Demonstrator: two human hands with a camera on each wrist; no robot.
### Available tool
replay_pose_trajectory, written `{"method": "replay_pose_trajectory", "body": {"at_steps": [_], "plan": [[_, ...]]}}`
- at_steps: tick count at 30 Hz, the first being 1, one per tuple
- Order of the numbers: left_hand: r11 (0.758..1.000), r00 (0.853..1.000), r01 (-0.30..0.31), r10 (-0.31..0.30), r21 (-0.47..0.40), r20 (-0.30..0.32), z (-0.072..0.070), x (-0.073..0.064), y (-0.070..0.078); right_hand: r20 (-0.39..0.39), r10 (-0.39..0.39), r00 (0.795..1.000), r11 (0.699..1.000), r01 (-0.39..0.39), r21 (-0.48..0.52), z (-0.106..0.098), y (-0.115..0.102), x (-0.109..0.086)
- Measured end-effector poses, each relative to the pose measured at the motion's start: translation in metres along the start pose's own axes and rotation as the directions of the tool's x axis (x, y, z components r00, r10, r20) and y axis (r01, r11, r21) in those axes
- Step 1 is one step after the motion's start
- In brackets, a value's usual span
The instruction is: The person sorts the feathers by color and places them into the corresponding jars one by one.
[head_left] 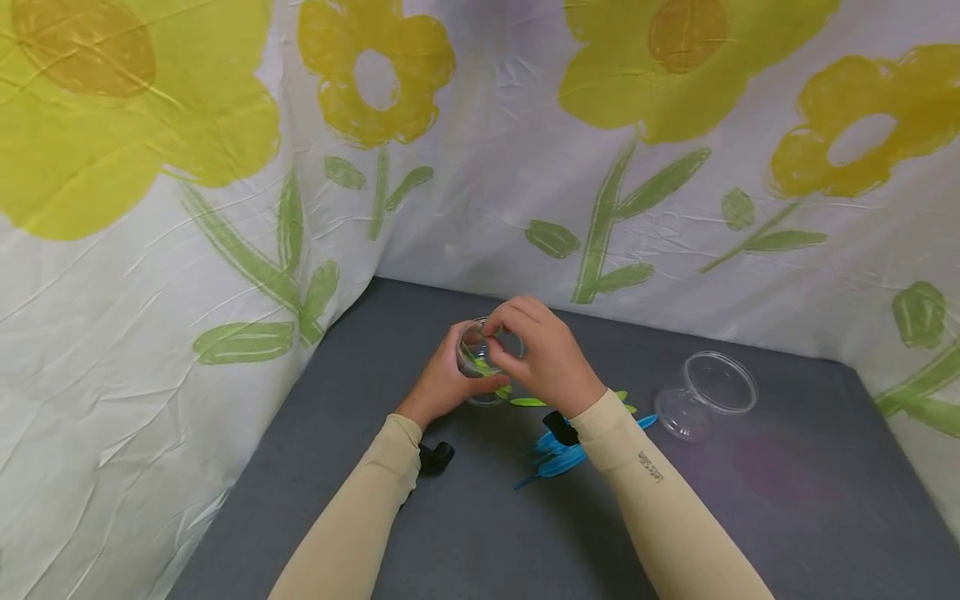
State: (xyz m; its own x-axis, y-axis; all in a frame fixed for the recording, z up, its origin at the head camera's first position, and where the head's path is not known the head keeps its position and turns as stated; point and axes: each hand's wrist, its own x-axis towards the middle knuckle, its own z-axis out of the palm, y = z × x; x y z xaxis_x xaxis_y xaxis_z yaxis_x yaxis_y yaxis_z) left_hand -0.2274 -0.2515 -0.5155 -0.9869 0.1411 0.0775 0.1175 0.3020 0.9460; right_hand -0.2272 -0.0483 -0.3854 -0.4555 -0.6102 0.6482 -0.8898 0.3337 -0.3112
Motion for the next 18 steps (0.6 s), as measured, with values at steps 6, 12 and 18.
{"method": "replay_pose_trajectory", "body": {"at_steps": [6, 12, 18], "plan": [[0.999, 0.999, -0.041, 0.041, -0.017, 0.008, -0.001, 0.002, -0.003, 0.021, 0.008, 1.000, 0.999, -0.009, 0.030, 0.008, -0.003, 0.004], [0.995, 0.995, -0.098, 0.098, -0.007, 0.014, -0.002, 0.002, -0.004, 0.016, 0.004, 1.000, 0.999, -0.005, 0.047, 0.017, -0.003, 0.006], [0.991, 0.991, -0.134, 0.134, 0.005, 0.019, -0.003, 0.002, -0.004, 0.047, 0.005, 0.999, 0.999, -0.008, 0.049, 0.025, -0.001, 0.005]]}}
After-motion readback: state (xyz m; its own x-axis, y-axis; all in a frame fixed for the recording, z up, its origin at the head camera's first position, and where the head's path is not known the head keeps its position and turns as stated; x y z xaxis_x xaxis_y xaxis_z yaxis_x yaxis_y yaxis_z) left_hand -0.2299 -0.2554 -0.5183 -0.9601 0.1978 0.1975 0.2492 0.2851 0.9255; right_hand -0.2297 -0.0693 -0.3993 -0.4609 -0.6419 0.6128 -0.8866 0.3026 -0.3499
